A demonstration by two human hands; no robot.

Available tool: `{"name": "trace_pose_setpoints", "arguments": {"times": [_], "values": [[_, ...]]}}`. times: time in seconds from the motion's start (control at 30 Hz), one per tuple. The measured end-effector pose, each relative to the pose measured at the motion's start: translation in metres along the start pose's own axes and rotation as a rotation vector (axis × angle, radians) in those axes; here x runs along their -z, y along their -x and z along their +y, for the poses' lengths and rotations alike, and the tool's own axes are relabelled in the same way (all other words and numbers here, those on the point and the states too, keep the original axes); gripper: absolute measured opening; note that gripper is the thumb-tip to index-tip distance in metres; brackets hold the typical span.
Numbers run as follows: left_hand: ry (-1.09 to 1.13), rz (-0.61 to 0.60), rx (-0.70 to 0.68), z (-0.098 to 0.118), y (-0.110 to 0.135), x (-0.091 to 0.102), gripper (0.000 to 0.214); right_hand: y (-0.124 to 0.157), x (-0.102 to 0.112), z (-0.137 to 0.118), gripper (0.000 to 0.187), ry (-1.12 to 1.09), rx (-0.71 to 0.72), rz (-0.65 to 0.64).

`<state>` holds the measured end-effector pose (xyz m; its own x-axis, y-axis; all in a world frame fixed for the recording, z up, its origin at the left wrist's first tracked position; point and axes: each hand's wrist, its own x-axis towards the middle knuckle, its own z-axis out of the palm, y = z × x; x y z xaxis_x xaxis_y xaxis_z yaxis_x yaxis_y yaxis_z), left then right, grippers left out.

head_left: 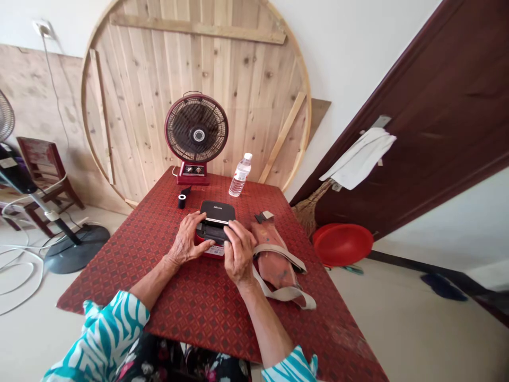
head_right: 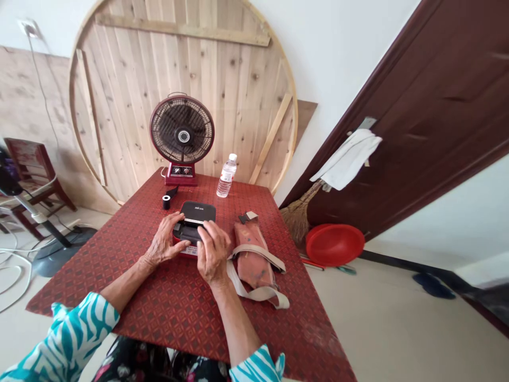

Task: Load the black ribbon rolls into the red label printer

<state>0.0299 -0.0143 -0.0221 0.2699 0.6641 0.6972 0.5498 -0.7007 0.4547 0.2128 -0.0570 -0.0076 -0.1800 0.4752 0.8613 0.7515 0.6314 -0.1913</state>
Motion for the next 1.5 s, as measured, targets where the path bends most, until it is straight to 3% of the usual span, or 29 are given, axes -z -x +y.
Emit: {"name": "trace_pose_setpoints", "arguments": {"times": [0.3, 0.5, 0.7, 0.83, 0.97, 1.1, 1.33, 1.5], "values": [[0.068, 0.005, -0.006, -0.001, 0.000, 0.001, 0.066, 0.002, -0.002, -0.006, 0.031, 0.053, 0.007, -0.187], [0.075, 0.023, 0.026, 0.002, 0.000, 0.001, 0.065, -0.001, 0.000, 0.000, 0.034, 0.104, -0.038, -0.077], [0.073, 0.027, -0.008, 0.001, 0.000, 0.004, 0.053, -0.001, 0.001, 0.008, 0.034, 0.084, -0.086, -0.134], [0.013, -0.013, -0.060, -0.003, 0.003, 0.006, 0.050, 0.003, 0.000, 0.009, 0.034, 0.083, -0.063, -0.126], [0.103, -0.043, -0.068, -0.005, 0.008, 0.008, 0.052, 0.006, 0.000, 0.004, 0.033, 0.107, -0.022, -0.134], [0.320, -0.007, 0.075, -0.004, 0.012, 0.007, 0.052, 0.005, -0.001, -0.008, 0.034, 0.119, 0.023, -0.150], [0.702, 0.192, 0.440, 0.005, 0.003, -0.002, 0.051, 0.008, -0.004, -0.018, 0.030, 0.115, 0.052, -0.169], [0.789, 0.287, 0.543, 0.010, -0.004, -0.001, 0.050, 0.011, -0.006, -0.018, 0.030, 0.099, 0.051, -0.154]]}}
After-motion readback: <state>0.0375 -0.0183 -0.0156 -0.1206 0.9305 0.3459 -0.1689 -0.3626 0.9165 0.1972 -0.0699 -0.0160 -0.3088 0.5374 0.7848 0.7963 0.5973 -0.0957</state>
